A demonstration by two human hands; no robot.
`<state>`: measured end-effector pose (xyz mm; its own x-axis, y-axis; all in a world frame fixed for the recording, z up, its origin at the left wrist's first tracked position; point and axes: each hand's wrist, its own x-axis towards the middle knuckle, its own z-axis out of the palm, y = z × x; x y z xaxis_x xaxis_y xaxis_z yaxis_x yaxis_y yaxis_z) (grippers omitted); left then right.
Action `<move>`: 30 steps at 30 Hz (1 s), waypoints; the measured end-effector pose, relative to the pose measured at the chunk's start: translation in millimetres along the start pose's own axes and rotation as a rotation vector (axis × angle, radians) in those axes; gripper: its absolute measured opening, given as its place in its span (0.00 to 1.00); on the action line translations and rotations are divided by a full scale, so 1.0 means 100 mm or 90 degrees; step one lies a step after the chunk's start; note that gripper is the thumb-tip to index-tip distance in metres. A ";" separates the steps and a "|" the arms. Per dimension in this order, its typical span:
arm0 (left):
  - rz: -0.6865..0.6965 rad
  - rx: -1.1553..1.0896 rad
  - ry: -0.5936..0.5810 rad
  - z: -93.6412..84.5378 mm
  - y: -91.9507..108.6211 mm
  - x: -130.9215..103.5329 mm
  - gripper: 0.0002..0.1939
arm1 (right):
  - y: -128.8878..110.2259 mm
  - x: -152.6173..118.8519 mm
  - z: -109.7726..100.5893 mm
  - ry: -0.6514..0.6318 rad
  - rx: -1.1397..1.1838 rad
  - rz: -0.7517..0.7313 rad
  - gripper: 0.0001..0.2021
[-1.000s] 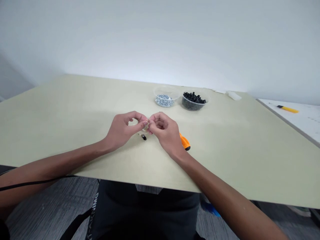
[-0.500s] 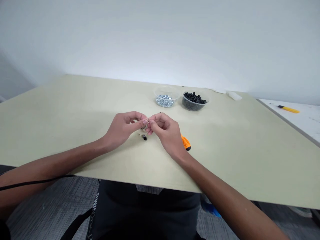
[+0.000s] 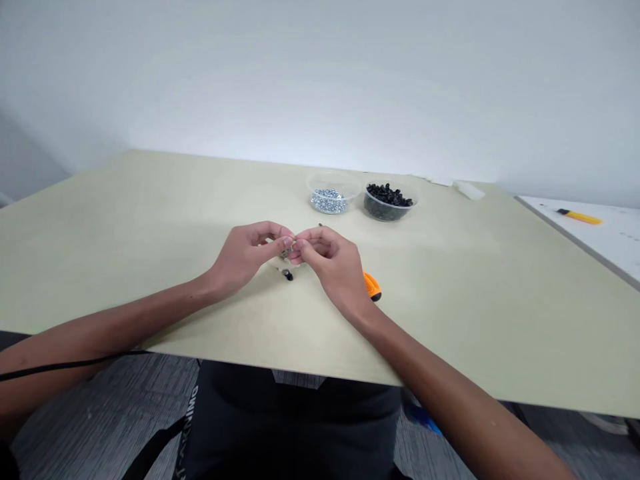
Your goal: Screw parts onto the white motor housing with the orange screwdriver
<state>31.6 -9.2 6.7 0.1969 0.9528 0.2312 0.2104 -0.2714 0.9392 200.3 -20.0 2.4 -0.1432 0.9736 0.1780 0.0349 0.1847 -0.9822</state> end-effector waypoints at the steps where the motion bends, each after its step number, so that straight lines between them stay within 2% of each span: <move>1: 0.001 0.003 0.000 0.00 0.00 0.00 0.10 | 0.01 0.00 0.00 -0.008 0.008 0.003 0.09; 16: 0.031 0.050 0.013 0.01 -0.02 -0.01 0.08 | 0.03 0.04 -0.02 -0.034 0.018 0.005 0.07; 30: 0.027 0.075 -0.015 0.01 0.01 -0.04 0.10 | 0.09 0.06 -0.05 -0.069 0.032 -0.006 0.05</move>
<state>32.1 -13.9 6.4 0.2301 0.9370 0.2628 0.3123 -0.3269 0.8920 204.4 -11.5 -5.4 -0.2492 0.9512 0.1823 -0.0162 0.1841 -0.9828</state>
